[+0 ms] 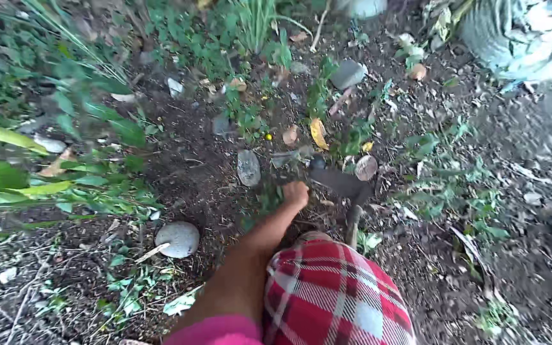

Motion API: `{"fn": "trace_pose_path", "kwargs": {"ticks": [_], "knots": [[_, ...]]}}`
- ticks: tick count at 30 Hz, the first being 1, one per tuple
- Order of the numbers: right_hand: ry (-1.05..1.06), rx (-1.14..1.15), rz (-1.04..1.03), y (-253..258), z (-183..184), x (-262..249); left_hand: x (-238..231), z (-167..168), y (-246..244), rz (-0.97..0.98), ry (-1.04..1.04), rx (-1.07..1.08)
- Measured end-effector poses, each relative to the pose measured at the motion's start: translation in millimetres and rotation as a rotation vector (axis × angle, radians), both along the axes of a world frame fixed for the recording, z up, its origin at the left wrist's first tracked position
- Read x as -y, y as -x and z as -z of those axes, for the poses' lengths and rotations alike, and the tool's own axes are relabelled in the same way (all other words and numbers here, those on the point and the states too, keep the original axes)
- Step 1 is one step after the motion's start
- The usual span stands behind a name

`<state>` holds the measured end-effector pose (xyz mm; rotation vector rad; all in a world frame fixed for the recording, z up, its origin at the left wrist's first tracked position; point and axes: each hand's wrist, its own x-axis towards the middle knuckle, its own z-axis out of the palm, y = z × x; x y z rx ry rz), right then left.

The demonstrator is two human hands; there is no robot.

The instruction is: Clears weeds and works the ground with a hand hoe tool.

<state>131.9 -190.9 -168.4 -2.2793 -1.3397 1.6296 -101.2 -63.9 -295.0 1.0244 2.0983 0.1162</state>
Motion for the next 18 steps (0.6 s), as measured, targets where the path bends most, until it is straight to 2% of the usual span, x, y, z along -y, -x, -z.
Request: {"fn": "trace_pose_path", "kwargs": {"ticks": [2, 3, 4, 5, 6, 7, 8, 10, 12, 13, 16, 17, 18], "knots": [[0.125, 0.019, 0.104, 34.4, -73.5, -17.1, 0.1, -2.2, -0.6, -0.055, 0.046, 0.081], [0.156, 0.006, 0.133, 41.4, -93.0, -23.3, -0.8, -6.0, -0.9, -0.066, 0.079, 0.117], [0.103, -0.074, 0.148, 39.8, -95.4, -24.3, -3.5, -11.9, -0.5, -0.074, 0.101, 0.139], [-0.060, -0.219, 0.179, 29.1, -70.8, -18.7, -6.6, -17.2, 0.0, -0.080, 0.109, 0.143], [-0.263, -0.372, 0.257, 18.0, -25.3, -11.9, -7.5, -21.2, -0.2, -0.086, 0.108, 0.135], [-0.246, -0.411, 0.311, 12.0, -0.1, -13.5, -5.4, -23.2, -1.9, -0.092, 0.103, 0.133], [-0.148, -0.366, 0.331, 10.9, 9.2, -18.2, -1.7, -23.8, -4.8, -0.096, 0.094, 0.136], [0.071, -0.240, 0.241, 4.3, 18.6, -23.7, 5.2, -30.1, -10.1, -0.113, 0.068, 0.131], [0.256, -0.249, 0.118, -13.3, 24.2, -18.5, 12.6, -41.8, -10.3, -0.111, 0.069, 0.121], [0.284, -0.284, 0.106, -20.0, 19.4, -17.7, 12.6, -41.9, -9.3, -0.110, 0.082, 0.122], [0.189, -0.319, 0.014, -23.2, -42.9, -32.2, -4.8, -12.2, -6.6, -0.141, 0.123, 0.150], [0.194, -0.267, 0.016, -12.0, -73.1, -44.0, -5.6, -5.7, -7.2, -0.160, 0.128, 0.172], [0.315, -0.110, 0.062, 12.7, -108.8, -66.8, -6.9, -4.5, -6.6, -0.195, 0.125, 0.201]]}}
